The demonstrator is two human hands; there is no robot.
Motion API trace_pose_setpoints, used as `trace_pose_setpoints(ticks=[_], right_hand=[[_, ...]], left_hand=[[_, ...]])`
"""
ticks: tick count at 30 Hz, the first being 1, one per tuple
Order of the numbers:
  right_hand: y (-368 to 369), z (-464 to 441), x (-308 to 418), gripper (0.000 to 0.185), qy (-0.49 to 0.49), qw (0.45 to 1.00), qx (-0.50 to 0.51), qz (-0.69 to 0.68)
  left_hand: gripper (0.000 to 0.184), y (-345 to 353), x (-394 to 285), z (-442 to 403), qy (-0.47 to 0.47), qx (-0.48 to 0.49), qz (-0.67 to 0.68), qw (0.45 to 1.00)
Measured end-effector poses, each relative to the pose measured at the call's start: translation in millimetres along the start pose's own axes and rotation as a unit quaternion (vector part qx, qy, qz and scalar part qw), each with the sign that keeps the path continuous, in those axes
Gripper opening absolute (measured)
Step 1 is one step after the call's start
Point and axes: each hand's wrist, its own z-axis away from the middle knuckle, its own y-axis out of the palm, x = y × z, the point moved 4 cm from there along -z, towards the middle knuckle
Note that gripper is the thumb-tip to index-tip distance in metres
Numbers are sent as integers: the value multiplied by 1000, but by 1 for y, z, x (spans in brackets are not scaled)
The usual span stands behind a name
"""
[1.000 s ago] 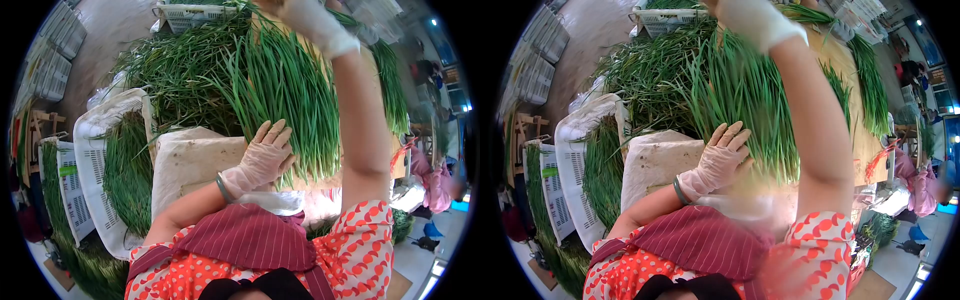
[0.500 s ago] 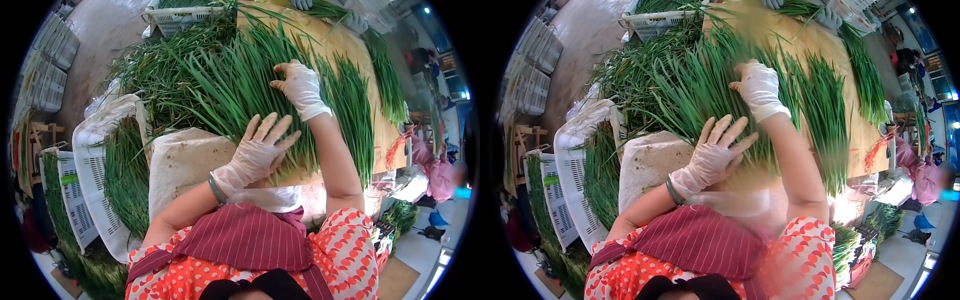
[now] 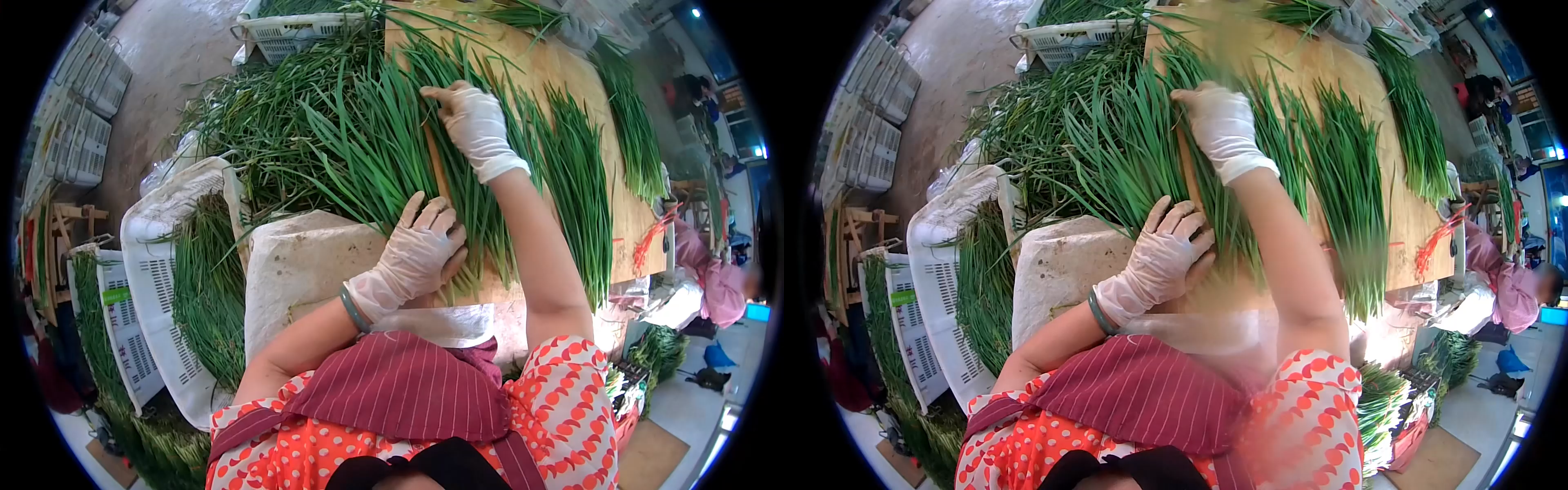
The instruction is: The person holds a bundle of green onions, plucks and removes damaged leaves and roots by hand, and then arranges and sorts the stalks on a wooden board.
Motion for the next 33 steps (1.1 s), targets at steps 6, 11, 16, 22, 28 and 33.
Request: trace_pose_setpoints(ticks=[6,11,16,22,28,33], right_hand=[[-16,-35,9,15,48,996,70,-36],[-79,-97,33,25,-8,983,30,-181],[-132,-93,59,28,-75,847,14,-525],[-84,1,-44,39,102,987,91,91],[-34,42,-62,37,255,943,216,-8],[-34,58,-65,25,332,914,85,-217]], left_hand=[[31,2,2,0,2,-18,1,1000],[35,1,0,1,-5,-16,1,1000],[40,-1,0,1,-1,-27,6,1000],[50,-4,-2,-2,19,-38,17,999],[45,-1,-3,-1,27,-21,-10,999],[46,0,-4,0,18,-10,-6,1000]])
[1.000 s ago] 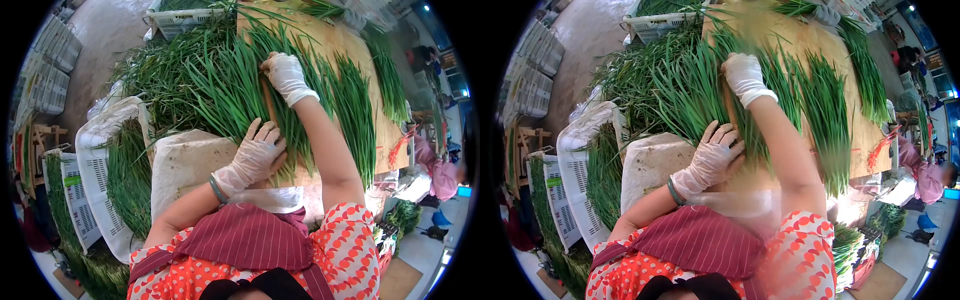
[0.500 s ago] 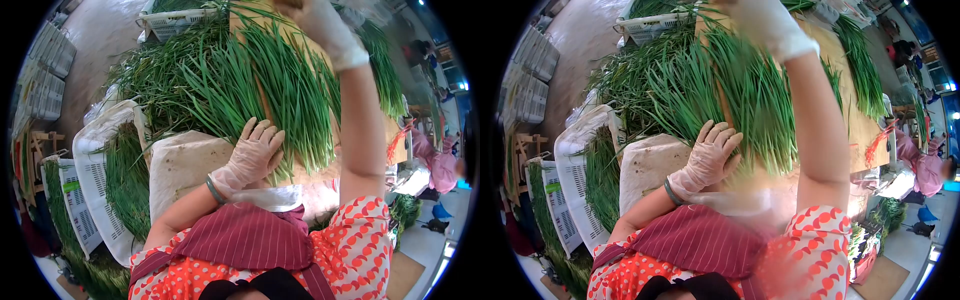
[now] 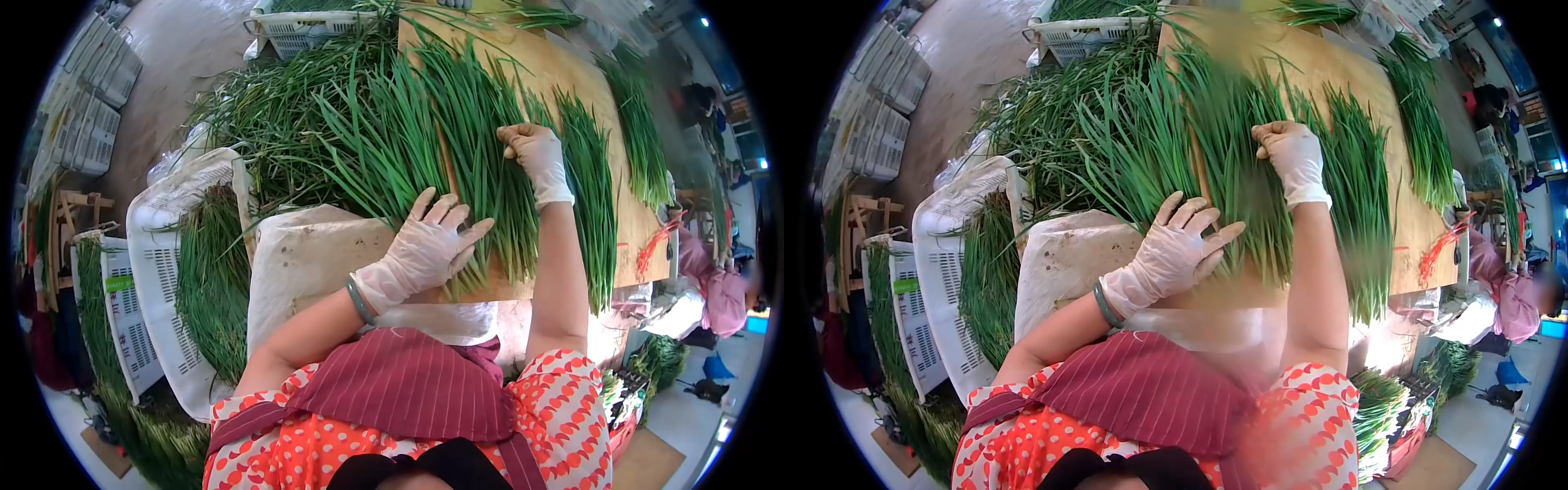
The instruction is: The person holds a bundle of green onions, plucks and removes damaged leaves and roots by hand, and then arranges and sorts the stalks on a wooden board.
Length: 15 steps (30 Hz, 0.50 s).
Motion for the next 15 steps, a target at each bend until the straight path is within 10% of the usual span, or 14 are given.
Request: trace_pose_setpoints(ticks=[4,8,10,12,15], right_hand=[[8,27,8,24,36,938,134,-317],[18,35,0,23,-19,923,206,-325],[9,45,21,26,-47,929,223,-292],[8,50,45,26,-144,955,228,121],[-3,52,85,24,-221,914,131,-314]], left_hand=[[47,-6,-3,-1,26,3,-8,1000],[46,0,-2,1,46,55,-8,997],[44,1,-1,1,44,50,0,998],[37,2,-1,2,42,33,-4,999],[29,0,-2,0,41,18,0,999]])
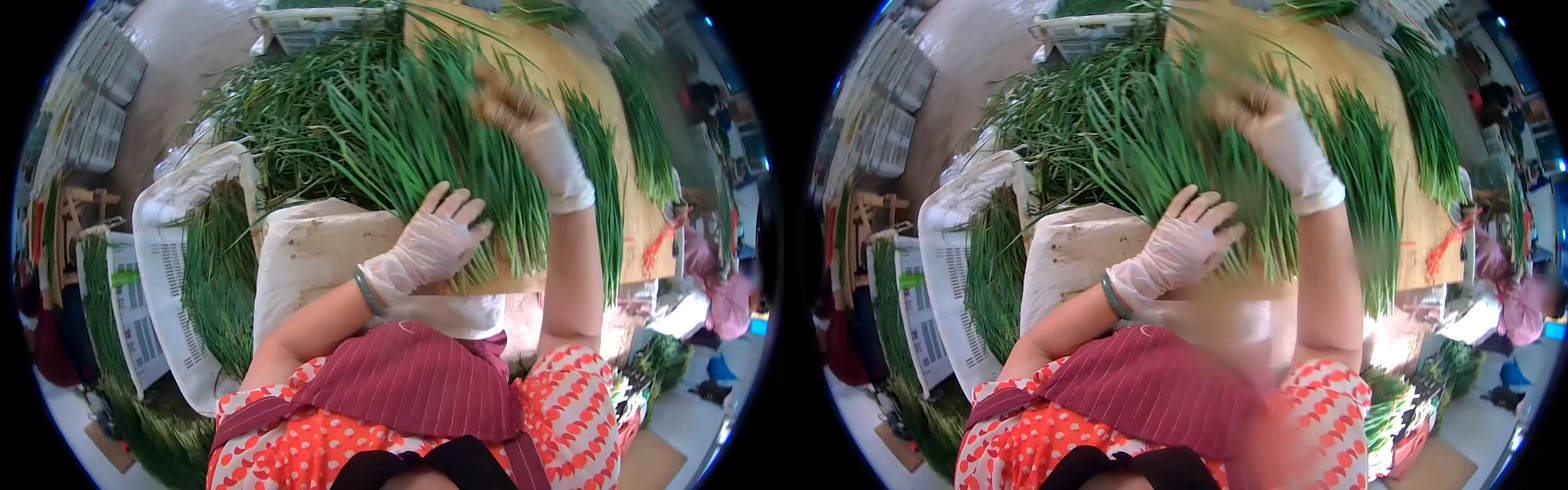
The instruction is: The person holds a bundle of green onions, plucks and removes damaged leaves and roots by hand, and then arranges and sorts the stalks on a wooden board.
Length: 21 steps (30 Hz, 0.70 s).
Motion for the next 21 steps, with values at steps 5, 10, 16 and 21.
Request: trace_pose_setpoints(ticks=[5,10,16,21], right_hand=[[-51,14,2,26,85,889,-101,438],[-23,91,-51,21,-36,877,-81,473],[-11,116,-33,18,-131,947,-8,292],[-63,108,-50,32,0,846,-240,476]], left_hand=[[24,3,0,1,-24,2,-25,999],[40,-10,-5,-1,-24,-85,-39,995],[48,-6,-3,-1,-19,-22,18,999],[36,-2,-4,0,-20,-22,-39,999]])
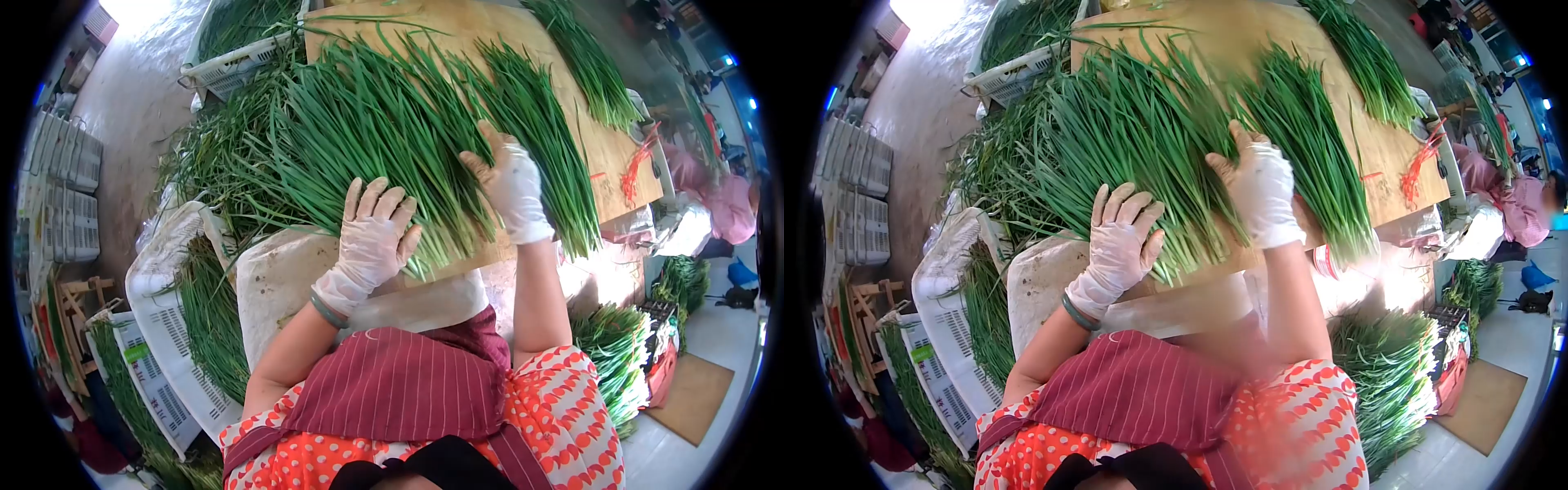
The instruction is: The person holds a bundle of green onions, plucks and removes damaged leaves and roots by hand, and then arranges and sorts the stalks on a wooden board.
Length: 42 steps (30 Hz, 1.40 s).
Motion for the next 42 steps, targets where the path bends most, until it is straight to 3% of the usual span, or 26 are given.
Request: trace_pose_setpoints(ticks=[2,4,7,10,13,18,20,21,23,24,27,30,31,32,34,36,38,39,42], right_hand=[[26,6,0,44,-67,994,79,23],[34,12,15,55,-29,990,135,12],[34,11,17,60,-13,998,66,15],[31,11,16,57,-77,995,37,52],[37,10,-10,44,20,1000,18,0],[25,11,-14,42,16,998,-19,-63],[6,5,14,45,-85,995,-50,24],[8,4,19,45,-86,995,-50,24],[19,5,27,44,-96,994,42,44],[22,7,23,44,-94,994,42,44],[37,6,-7,37,7,999,7,-34],[37,2,-19,33,31,997,-15,-68],[26,1,-11,30,-50,992,-82,-83],[18,-1,-6,30,-49,992,-81,-83],[5,5,9,29,-92,993,-69,-31],[-2,21,28,35,-57,997,-11,-44],[5,37,43,41,-21,982,188,17],[15,45,37,42,-26,970,231,66],[11,47,23,39,54,979,195,-8]], left_hand=[[30,-2,1,3,-15,-4,-9,1000],[22,-4,0,2,-20,-20,-13,1000],[17,-3,-4,-2,48,30,10,998],[18,6,-1,-6,71,82,1,994],[20,6,-2,-6,49,47,25,997],[30,5,-2,-1,1,51,9,999],[33,4,-2,-1,-6,38,9,999],[33,3,-2,-2,-7,38,9,999],[29,-3,-5,-5,28,1,2,1000],[29,-1,-3,-4,28,2,2,1000],[24,5,-1,-2,32,16,-4,999],[18,4,0,0,18,-7,7,1000],[16,3,1,1,20,-23,9,999],[14,3,1,1,23,-39,11,999],[14,3,1,0,23,-44,12,999],[13,1,1,0,22,-48,14,999],[13,-1,2,-1,25,-62,16,998],[12,0,3,-1,29,-73,21,997],[10,0,6,1,36,-89,30,995]])
